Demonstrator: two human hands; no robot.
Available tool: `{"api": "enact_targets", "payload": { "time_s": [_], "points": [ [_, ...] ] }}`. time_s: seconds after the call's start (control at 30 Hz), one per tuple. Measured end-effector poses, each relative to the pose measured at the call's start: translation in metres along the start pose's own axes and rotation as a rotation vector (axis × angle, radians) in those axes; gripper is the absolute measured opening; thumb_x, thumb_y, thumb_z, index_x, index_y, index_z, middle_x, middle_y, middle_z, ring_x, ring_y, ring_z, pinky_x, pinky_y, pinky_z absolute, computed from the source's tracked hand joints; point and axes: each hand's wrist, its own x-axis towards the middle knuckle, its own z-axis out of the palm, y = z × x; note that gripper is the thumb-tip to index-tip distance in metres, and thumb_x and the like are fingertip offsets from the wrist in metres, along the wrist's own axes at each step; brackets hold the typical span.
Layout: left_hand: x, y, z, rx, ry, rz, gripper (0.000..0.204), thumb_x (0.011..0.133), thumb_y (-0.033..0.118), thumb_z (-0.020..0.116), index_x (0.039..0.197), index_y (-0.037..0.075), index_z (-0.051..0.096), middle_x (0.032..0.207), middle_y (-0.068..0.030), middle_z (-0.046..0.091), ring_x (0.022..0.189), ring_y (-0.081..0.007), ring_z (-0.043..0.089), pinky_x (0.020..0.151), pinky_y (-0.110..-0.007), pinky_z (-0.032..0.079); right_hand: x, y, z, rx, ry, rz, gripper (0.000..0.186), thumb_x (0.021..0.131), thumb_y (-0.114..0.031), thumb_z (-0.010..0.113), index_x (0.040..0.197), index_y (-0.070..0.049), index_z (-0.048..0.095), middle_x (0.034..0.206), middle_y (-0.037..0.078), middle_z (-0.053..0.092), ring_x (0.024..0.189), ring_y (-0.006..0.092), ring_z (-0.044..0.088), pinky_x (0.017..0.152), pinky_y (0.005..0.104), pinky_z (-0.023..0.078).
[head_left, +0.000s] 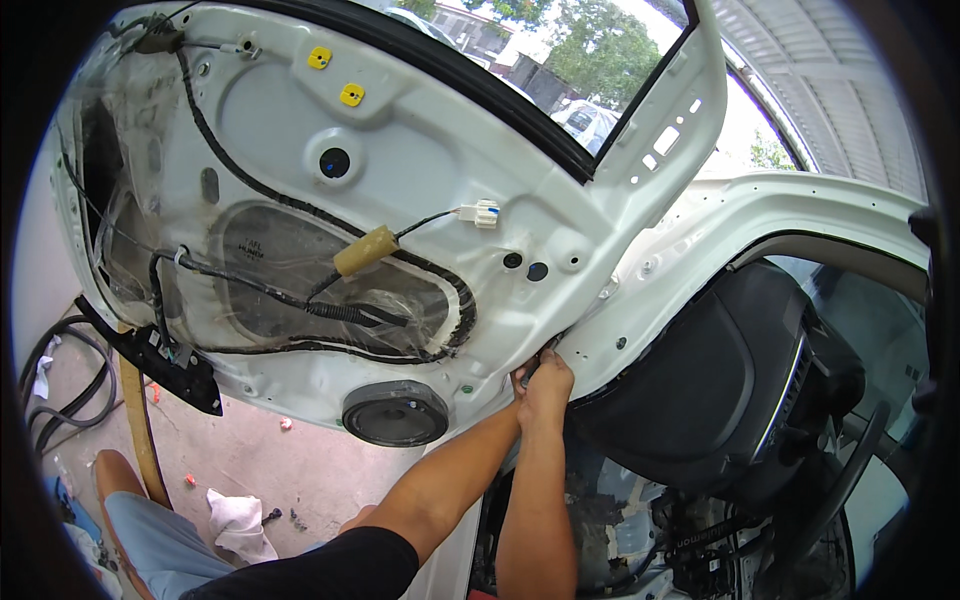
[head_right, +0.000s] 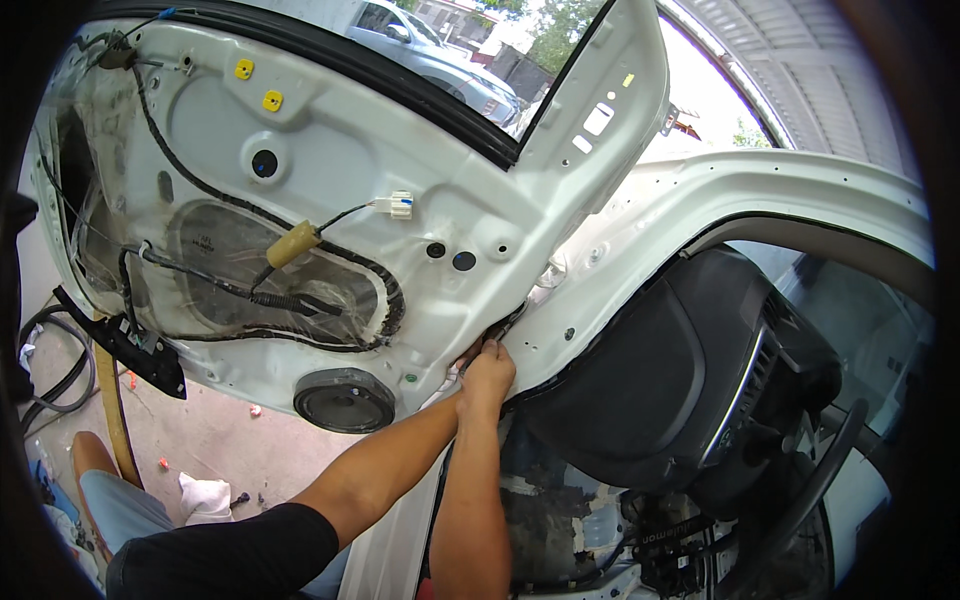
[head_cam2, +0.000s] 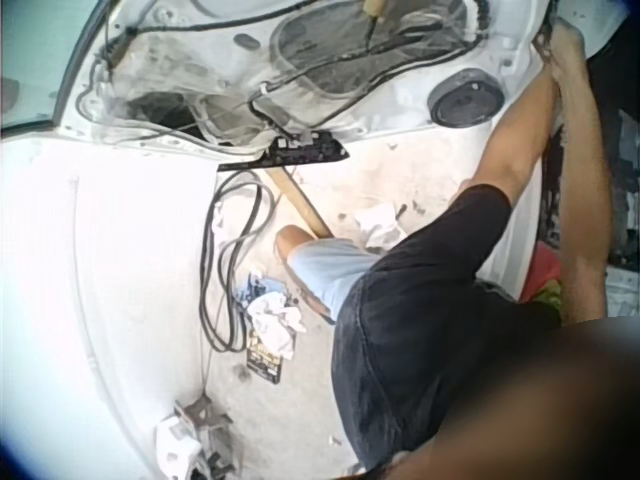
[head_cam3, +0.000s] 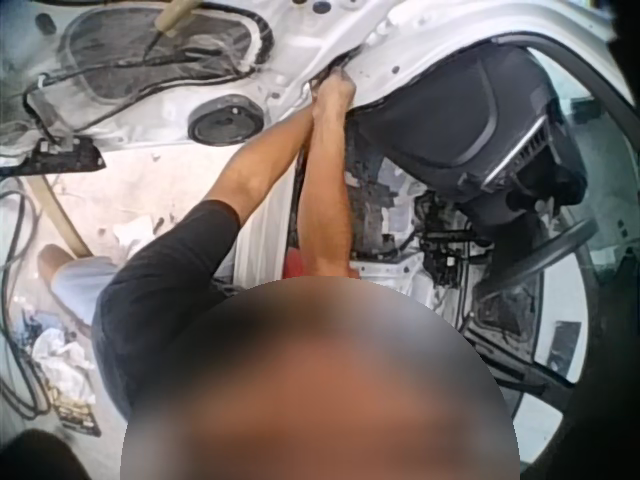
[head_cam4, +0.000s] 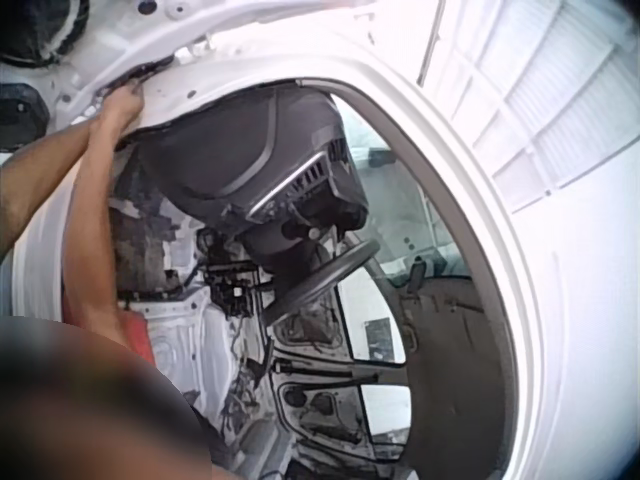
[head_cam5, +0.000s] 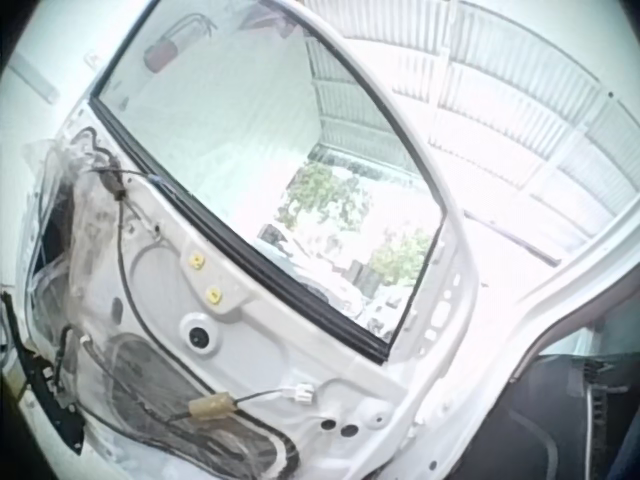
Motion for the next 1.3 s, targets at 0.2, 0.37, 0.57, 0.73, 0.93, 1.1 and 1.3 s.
{"api": "enact_targets", "payload": {
  "time_s": [0.2, 0.37, 0.57, 0.73, 0.93, 1.1, 1.3],
  "points": [
    [0.037, -0.055, -0.023, 0.547, -0.179, 1.018, 0.023, 0.108, 0.021, 0.04, 0.105, 0.007, 0.058, 0.072, -0.003, 0.06, 0.061, -0.0155, 0.059, 0.059, -0.03, 0.049, -0.005, -0.003, -0.002, -0.214, 0.054, -0.072, 0.047, 0.105, -0.029, 0.044, 0.125, 0.009, 0.062, 0.118, 0.031, 0.067, 0.106, 0.0446, 0.066, 0.093, 0.0437, 0.05],
    [0.057, -0.08, -0.038, 0.393, -0.223, 1.072, 0.025, 0.108, 0.02, 0.04, 0.114, 0.006, 0.059, 0.07, -0.0001, 0.056, 0.053, -0.0137, 0.051, 0.053, -0.027, 0.045, -0.003, -0.009, 0.003, 0.032, 0.123, 0.065, 0.045, 0.104, -0.029, 0.045, 0.126, 0.006, 0.063, 0.119, 0.029, 0.068, 0.104, 0.0425, 0.067, 0.092, 0.0438, 0.05],
    [0.042, -0.054, -0.008, -0.09, -0.341, 0.751, 0.025, 0.103, 0.023, 0.045, 0.114, 0.006, 0.06, 0.079, -0.0033, 0.06, 0.066, -0.0189, 0.055, 0.064, -0.031, 0.046, -0.005, -0.026, -0.011, 0.182, -0.085, 0.108, 0.026, 0.104, -0.022, 0.042, 0.111, -0.003, 0.059, 0.085, 0.009, 0.059, 0.062, 0.019, 0.054, 0.052, 0.0324, 0.038],
    [0.012, -0.018, 0.015, -1.75, -0.624, -0.301, 0.026, 0.099, 0.025, 0.05, 0.113, 0.006, 0.061, 0.086, -0.006, 0.062, 0.077, -0.0232, 0.057, 0.073, -0.035, 0.046, -0.008, -0.036, -0.017, 0.131, -0.118, 0.077, 0.025, 0.104, -0.016, 0.041, 0.093, -0.002, 0.059, 0.067, 0.002, 0.05, 0.046, 0.0108, 0.046, 0.036, 0.0252, 0.031],
    [0.002, 0.009, 0.023, -1.907, -0.487, -0.559, 0.029, 0.094, 0.028, 0.056, 0.112, 0.006, 0.062, 0.095, -0.0092, 0.066, 0.09, -0.0284, 0.06, 0.085, -0.039, 0.047, -0.002, -0.05, -0.024, -0.033, -0.182, 0.057, 0.026, 0.1, -0.015, 0.044, 0.086, 0.0, 0.06, 0.065, 0.004, 0.052, 0.048, 0.0137, 0.052, 0.036, 0.0277, 0.032],
    [0.003, 0.008, 0.021, -1.888, -0.443, -0.586, 0.032, 0.09, 0.03, 0.061, 0.112, 0.007, 0.062, 0.102, -0.0119, 0.068, 0.1, -0.0327, 0.063, 0.094, -0.043, 0.048, 0.006, -0.059, -0.027, -0.072, -0.206, 0.096, 0.023, 0.096, -0.012, 0.045, 0.084, 0.001, 0.06, 0.065, 0.005, 0.055, 0.048, 0.0157, 0.051, 0.039, 0.029, 0.036],
    [-0.008, -0.009, 0.037, -1.987, -0.814, -0.432, 0.042, 0.089, 0.031, 0.062, 0.123, 0.008, 0.059, 0.121, -0.0159, 0.065, 0.115, -0.0335, 0.06, 0.1, -0.042, 0.047, 0.001, -0.05, -0.012, 0.065, -0.119, 0.099, 0.024, 0.095, -0.009, 0.043, 0.079, 0.0, 0.058, 0.064, 0.006, 0.054, 0.047, 0.015, 0.051, 0.036, 0.0274, 0.031]
  ]
}}
